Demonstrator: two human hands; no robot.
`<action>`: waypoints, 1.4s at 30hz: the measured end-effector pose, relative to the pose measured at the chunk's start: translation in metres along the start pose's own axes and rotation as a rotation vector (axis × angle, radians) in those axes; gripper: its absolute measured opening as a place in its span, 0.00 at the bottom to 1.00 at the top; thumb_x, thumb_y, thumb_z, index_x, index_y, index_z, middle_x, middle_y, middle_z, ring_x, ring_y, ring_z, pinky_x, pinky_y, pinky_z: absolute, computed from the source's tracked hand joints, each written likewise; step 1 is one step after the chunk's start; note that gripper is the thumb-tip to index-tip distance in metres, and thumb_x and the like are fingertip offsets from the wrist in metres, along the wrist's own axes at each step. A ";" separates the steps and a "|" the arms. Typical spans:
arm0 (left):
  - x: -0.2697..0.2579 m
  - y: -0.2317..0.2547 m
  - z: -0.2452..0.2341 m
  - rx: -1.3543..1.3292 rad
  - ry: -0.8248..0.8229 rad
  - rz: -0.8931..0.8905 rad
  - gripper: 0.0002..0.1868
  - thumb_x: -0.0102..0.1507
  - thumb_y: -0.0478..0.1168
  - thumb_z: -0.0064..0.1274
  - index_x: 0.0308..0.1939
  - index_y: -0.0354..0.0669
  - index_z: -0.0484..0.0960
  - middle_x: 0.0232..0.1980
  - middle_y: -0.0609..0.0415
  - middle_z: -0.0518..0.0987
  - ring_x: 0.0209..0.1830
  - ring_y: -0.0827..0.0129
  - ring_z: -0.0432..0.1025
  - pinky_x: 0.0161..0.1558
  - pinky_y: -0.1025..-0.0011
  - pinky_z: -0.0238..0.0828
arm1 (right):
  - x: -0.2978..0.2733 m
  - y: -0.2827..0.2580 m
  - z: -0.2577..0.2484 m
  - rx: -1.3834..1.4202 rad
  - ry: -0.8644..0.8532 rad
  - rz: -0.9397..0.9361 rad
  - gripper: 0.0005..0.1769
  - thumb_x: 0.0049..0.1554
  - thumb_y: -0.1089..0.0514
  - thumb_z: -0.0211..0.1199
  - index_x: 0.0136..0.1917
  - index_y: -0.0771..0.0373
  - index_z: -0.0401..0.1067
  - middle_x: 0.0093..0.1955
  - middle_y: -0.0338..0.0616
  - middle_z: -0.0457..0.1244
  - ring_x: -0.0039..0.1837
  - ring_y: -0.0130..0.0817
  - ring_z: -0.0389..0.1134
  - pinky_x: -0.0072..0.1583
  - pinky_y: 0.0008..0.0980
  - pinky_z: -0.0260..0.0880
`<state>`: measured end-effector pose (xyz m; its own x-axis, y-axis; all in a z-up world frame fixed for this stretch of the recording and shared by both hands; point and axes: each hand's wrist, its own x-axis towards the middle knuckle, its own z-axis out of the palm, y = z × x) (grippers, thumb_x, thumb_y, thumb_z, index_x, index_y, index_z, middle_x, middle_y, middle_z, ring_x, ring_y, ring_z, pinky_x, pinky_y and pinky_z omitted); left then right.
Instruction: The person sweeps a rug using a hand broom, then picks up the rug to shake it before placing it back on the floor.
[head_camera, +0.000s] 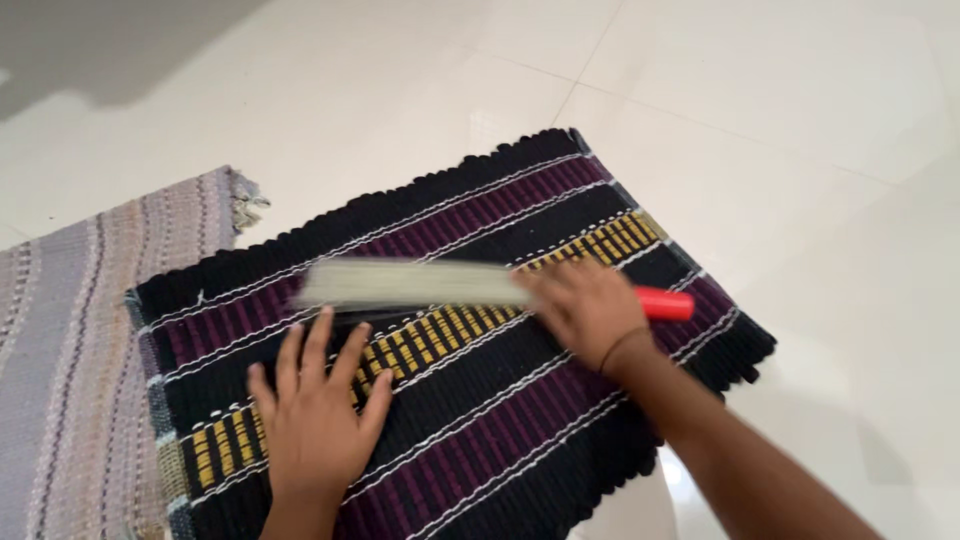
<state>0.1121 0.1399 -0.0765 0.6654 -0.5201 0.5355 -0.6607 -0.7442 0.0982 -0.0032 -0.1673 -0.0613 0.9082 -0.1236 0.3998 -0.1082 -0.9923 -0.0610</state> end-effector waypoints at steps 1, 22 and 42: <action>-0.001 0.002 0.002 0.025 -0.029 -0.028 0.31 0.62 0.64 0.44 0.67 0.64 0.74 0.76 0.50 0.65 0.76 0.47 0.54 0.67 0.30 0.40 | 0.002 0.017 -0.004 -0.076 0.037 0.087 0.23 0.62 0.44 0.57 0.69 0.46 0.72 0.56 0.42 0.67 0.52 0.39 0.67 0.52 0.41 0.68; -0.028 -0.006 0.005 0.067 -0.195 -0.197 0.43 0.57 0.76 0.37 0.76 0.78 0.57 0.82 0.59 0.50 0.82 0.50 0.38 0.65 0.25 0.23 | -0.023 -0.029 0.003 -0.119 0.252 -0.004 0.24 0.60 0.48 0.63 0.70 0.41 0.72 0.54 0.37 0.67 0.51 0.37 0.65 0.52 0.39 0.65; -0.012 -0.005 0.005 0.070 -0.230 -0.183 0.41 0.59 0.75 0.36 0.75 0.74 0.57 0.81 0.57 0.48 0.81 0.50 0.36 0.66 0.25 0.24 | -0.027 -0.027 0.022 -0.033 0.327 -0.009 0.22 0.60 0.47 0.68 0.67 0.48 0.73 0.55 0.41 0.67 0.55 0.39 0.67 0.56 0.42 0.65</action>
<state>0.1091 0.1479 -0.0878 0.8376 -0.4504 0.3093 -0.5027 -0.8570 0.1133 -0.0158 -0.1374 -0.0900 0.7318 -0.1067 0.6731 -0.1182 -0.9926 -0.0288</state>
